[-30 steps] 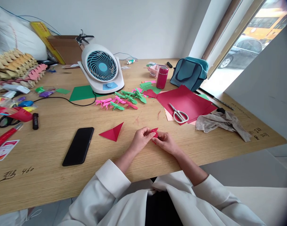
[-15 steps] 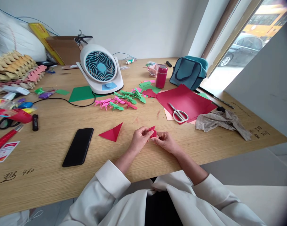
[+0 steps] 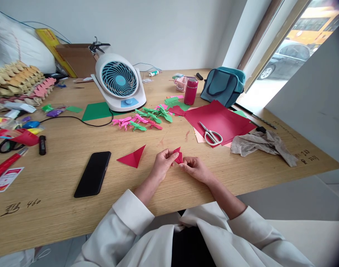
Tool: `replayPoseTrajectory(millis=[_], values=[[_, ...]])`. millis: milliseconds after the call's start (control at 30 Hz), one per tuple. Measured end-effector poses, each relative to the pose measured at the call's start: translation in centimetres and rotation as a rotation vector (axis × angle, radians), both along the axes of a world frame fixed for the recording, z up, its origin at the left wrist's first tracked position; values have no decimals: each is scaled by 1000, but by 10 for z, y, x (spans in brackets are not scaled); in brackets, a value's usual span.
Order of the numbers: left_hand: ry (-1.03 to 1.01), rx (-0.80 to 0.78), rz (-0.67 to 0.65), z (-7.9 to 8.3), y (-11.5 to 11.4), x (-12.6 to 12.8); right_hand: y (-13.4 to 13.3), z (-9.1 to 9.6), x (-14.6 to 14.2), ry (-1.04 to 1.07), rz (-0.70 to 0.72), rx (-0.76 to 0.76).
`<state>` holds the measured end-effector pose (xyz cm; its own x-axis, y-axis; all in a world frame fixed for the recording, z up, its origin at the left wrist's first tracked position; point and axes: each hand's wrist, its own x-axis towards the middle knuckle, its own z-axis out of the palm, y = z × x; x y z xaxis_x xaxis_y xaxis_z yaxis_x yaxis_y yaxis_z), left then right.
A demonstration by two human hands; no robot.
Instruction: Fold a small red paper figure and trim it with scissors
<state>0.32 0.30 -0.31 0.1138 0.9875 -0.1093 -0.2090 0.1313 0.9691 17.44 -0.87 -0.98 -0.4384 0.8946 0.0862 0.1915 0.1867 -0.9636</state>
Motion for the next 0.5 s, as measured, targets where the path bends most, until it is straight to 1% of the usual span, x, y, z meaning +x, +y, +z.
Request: replayPoseTrajectory(millis=[333,433,500], values=[[73,81,25,-5,1,-1,-3,2,-2,-33,-41,58],[86,98,27,-4,2,-1,-3,0,0,-30,-35,30],[91,102,47,-4,4,-3,-4,0,2,-14,-15,-26]])
